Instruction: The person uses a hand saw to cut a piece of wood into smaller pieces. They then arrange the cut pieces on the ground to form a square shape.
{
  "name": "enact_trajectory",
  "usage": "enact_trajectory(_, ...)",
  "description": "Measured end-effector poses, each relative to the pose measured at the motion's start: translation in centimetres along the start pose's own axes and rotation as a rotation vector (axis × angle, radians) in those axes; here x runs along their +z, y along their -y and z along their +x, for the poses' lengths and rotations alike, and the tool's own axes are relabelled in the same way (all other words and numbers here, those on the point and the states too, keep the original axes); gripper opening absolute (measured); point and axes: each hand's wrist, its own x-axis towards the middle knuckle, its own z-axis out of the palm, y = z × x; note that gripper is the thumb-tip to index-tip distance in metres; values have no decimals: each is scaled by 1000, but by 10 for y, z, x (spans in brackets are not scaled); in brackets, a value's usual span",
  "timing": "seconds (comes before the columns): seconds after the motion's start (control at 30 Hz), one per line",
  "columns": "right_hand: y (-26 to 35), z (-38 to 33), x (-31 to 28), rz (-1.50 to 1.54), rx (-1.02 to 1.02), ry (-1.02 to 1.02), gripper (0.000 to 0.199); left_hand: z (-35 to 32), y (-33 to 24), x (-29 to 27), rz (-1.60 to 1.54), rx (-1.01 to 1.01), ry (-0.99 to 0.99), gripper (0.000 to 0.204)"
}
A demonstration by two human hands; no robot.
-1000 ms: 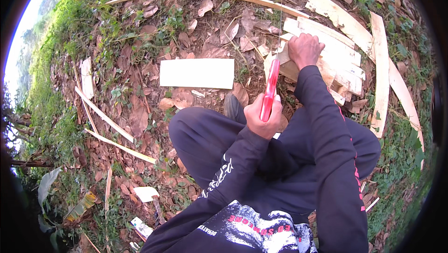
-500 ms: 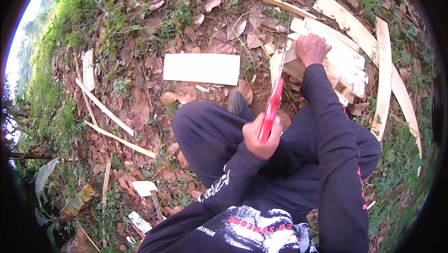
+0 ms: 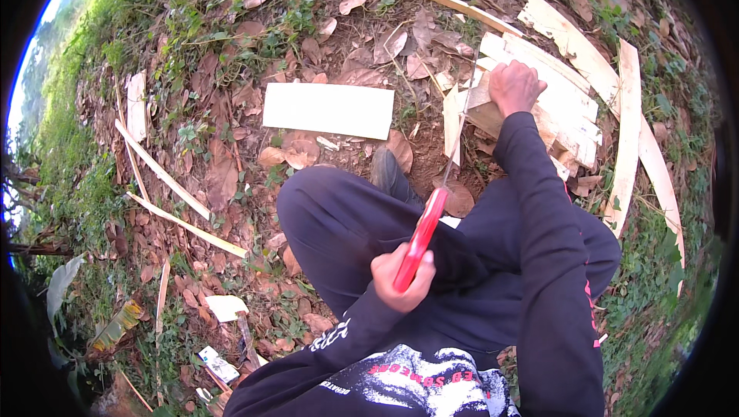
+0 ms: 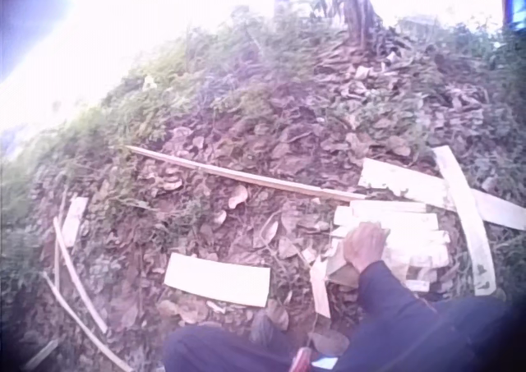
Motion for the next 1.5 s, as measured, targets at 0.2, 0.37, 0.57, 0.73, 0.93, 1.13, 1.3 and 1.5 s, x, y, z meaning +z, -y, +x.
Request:
enact_trajectory(0.2,-2,-5,5,8,-5,-64,39,81,1,40,-137,14,-12,12)
enact_trajectory(0.37,-3,-1,1,-2,35,33,40,28,-6,7,-63,32,9,7)
enact_trajectory(0.57,-5,-2,4,-17,0,-41,41,46,-14,5,-93,34,37,9)
enact_trajectory(0.73,-5,2,4,-34,37,42,40,66,-7,30,-146,-23,-12,20)
enact_trajectory(0.93,-2,0,-3,-20,22,15,39,18,-12,-15,-65,28,41,5)
enact_trajectory(1.13,-5,-5,5,-5,25,42,38,75,5,40,-179,10,-53,18)
enact_trajectory(1.3,-3,-1,-2,-15,0,26,39,4,-10,-23,33,50,49,15)
enact_trajectory(1.5,-2,-3,5,2,19,23,39,102,10,57,-220,30,-66,16)
